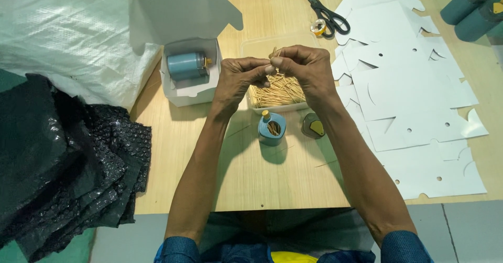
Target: The person repeatedly picks up thin wooden sticks from a plastic container and inserts them into the top opening of small blue cylindrical objects. The person handles the sticks one at a time and places the cylinders on the table between insertions.
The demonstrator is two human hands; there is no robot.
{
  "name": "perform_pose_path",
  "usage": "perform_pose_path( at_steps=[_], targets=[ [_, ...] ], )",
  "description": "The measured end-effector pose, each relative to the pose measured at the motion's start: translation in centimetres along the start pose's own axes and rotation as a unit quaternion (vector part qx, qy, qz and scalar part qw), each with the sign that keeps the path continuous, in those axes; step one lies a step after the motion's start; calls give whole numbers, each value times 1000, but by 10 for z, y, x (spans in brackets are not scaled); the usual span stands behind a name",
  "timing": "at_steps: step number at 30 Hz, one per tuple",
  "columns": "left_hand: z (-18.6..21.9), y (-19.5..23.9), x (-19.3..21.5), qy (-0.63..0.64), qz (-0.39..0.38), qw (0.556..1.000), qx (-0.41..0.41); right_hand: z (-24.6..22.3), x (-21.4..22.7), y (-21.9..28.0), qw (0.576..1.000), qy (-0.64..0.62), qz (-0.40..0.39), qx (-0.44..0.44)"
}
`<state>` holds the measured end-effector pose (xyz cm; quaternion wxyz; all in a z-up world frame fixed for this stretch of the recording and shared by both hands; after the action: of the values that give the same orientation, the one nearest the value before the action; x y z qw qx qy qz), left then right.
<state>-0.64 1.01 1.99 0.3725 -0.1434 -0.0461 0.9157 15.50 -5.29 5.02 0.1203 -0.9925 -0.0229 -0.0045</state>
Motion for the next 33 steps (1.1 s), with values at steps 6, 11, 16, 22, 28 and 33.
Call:
perform_pose_path(
  at_steps=[6,11,16,22,28,33],
  targets=[
    [-10,-2,1,-40,-26,998,-46,-17,-11,5,988,126,11,85],
    [-8,-1,-1,-64,-45,994,-74,-11,-14,14,979,139,35,148],
    [-3,3,-2,-92,-95,987,-89,-12,-3,28,977,144,40,150],
    [1,8,-8,-182,-119,971,-100,-33,-7,63,982,178,-38,58],
    [-33,-3,-12,-292,-89,943,-130,-17,-23,85,983,150,-88,63],
    [-35,-2,-15,-447,7,871,-205,-3,-28,90,975,187,-109,52]
  ],
)
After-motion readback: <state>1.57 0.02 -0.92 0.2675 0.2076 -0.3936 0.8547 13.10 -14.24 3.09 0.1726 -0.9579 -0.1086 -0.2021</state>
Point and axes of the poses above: each hand's wrist, its own y-axis away from the middle knuckle, its own x-axis out of the back of the hand, z = x × y, the point moved 2 cm from there along -y, towards the middle knuckle, and after that the axes turned 14 degrees about -z, right-handed, at the moved point
